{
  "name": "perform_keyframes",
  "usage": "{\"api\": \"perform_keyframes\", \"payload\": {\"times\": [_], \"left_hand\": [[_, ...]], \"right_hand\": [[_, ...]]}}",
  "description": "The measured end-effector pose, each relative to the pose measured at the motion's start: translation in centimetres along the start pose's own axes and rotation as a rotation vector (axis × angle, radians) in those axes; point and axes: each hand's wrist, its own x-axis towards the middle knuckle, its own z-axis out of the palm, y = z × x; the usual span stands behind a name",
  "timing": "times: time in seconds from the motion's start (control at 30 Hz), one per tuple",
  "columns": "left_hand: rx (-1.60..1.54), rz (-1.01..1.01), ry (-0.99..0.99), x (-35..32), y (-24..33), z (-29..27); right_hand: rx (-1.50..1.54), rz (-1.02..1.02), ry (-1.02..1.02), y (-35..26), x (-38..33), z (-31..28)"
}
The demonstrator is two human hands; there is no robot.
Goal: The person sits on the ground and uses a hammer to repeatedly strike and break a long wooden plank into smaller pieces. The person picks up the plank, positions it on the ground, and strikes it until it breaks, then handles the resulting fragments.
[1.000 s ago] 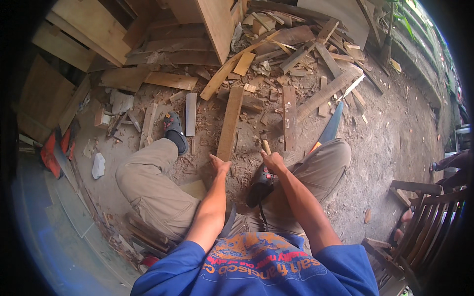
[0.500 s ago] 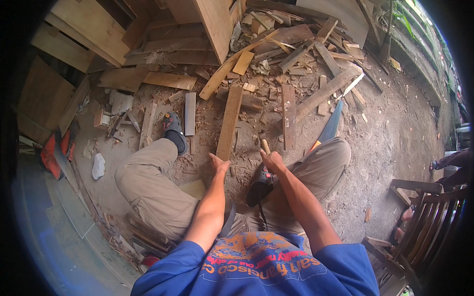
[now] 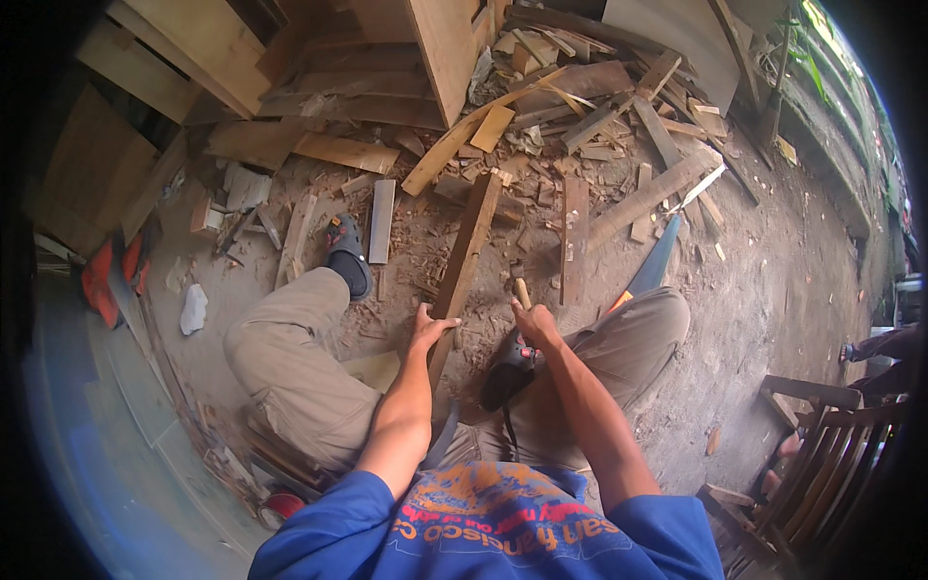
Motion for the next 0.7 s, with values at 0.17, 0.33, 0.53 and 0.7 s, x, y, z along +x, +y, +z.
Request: {"api": "perform_keyframes", "payload": {"times": [0.17,0.33,0.53,0.7], "left_hand": [[-0.051,-0.039,-0.07,0.6,-0.3,-0.8],[-0.005,-0.112,-0.123,1.0,0.1,-1.3],[0.037,0.143,-0.02,2.9,-1.1,-1.3],[0.097,0.19,0.211,3.2,-0.7,2.5]], "right_hand": [[0.06,0.03,-0.045,-1.1,-1.2,-0.6],[0.032,0.039,-0.024,-1.4,-1.7,-1.1],[0.055,0.054,-0.073,-2.9,-1.9,-0.7],[-0.164,-0.106,0.057,-4.4,-2.9,-0.1]]}}
